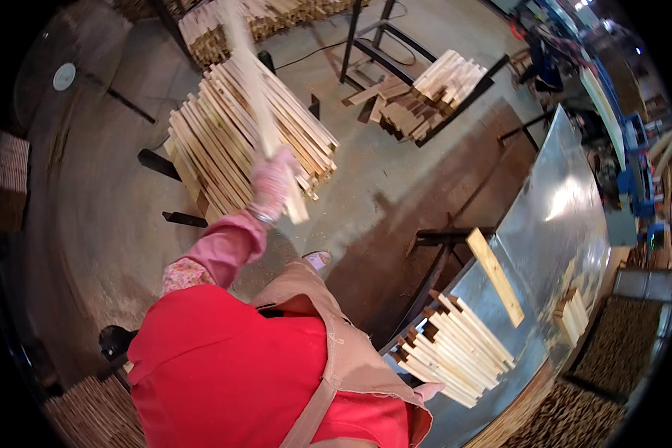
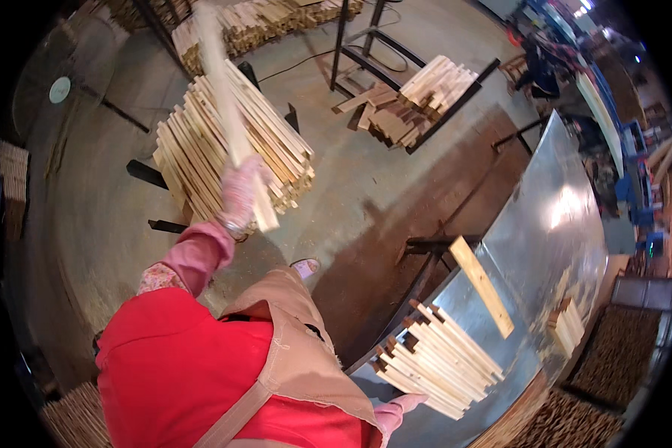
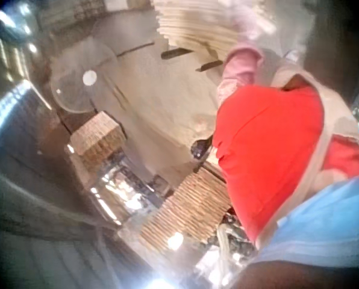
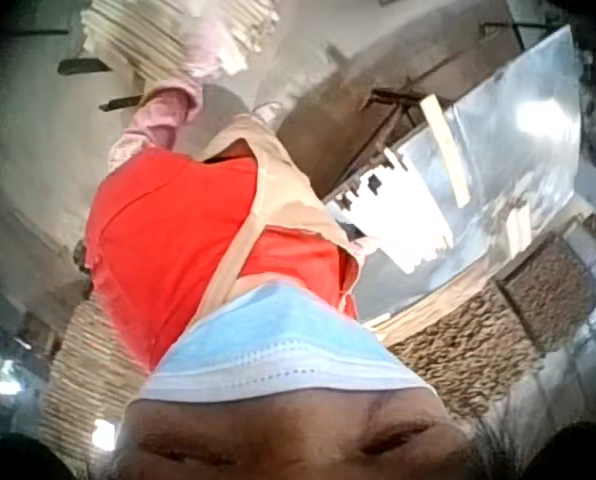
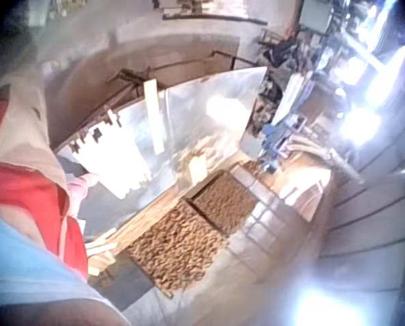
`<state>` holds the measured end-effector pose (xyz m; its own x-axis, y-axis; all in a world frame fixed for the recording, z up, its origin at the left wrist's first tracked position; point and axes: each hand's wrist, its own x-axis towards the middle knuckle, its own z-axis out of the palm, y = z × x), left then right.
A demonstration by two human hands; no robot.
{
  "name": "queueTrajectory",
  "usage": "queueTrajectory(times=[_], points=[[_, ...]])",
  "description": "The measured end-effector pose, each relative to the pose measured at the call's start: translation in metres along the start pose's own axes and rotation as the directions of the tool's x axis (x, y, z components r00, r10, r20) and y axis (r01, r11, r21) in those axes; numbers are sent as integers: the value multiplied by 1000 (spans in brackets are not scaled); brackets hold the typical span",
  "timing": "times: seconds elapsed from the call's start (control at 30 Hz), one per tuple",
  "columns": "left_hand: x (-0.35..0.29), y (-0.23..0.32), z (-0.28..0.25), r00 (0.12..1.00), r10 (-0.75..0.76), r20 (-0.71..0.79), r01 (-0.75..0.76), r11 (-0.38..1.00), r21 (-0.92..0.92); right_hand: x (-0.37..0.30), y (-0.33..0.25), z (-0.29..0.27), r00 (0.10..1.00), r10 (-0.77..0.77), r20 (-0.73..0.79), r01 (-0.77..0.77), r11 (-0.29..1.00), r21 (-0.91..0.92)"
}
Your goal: The person sorts and stacks thin wooden planks on a metal table. They pick up planks from a pile, align them, and place them into a neat stack, occasionally moving the stack to a different position on the table.
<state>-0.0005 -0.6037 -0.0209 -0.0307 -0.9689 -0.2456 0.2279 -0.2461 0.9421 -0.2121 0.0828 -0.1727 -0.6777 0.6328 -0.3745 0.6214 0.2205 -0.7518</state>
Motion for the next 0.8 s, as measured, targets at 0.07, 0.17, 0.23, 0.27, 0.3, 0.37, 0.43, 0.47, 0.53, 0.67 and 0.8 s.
queueTrajectory(times=[0.07,0.17,0.23,0.27,0.3,0.37,0.43,0.47,0.53,0.67,0.8], points=[[42,0,-52,973,145,-181,-145,989,12,22,11,-2,999,44,-7,-43,999,7],[68,-13,-116,953,-76,-294,67,997,-41,4,-5,22,999,53,-13,-53,998,-37],[79,-40,-138,916,-126,-381,251,921,299,-2,-19,33,999,45,-4,-45,997,-63],[81,-51,-149,893,-139,-428,344,823,452,-5,-24,37,999,42,8,-42,996,-77],[74,-50,-137,924,-74,-375,314,707,634,-9,-29,41,999,41,14,-40,995,-89],[57,-51,-99,982,16,-190,170,379,910,-16,-27,38,999,48,14,-46,996,-78],[66,-84,-103,981,126,-147,118,209,971,-16,-26,30,998,61,27,-59,996,-67],[63,-91,-96,972,168,-166,128,218,968,-18,-22,23,997,76,31,-74,996,-49],[80,-93,-114,934,304,188,-301,383,873,-35,-21,14,991,130,4,-130,991,-6],[90,-94,-19,677,594,435,-728,451,517,-61,-52,28,952,297,-78,-300,953,-39],[-79,-86,149,357,159,921,-733,659,170,-27,6,21,985,-121,-123,97,978,-186]])
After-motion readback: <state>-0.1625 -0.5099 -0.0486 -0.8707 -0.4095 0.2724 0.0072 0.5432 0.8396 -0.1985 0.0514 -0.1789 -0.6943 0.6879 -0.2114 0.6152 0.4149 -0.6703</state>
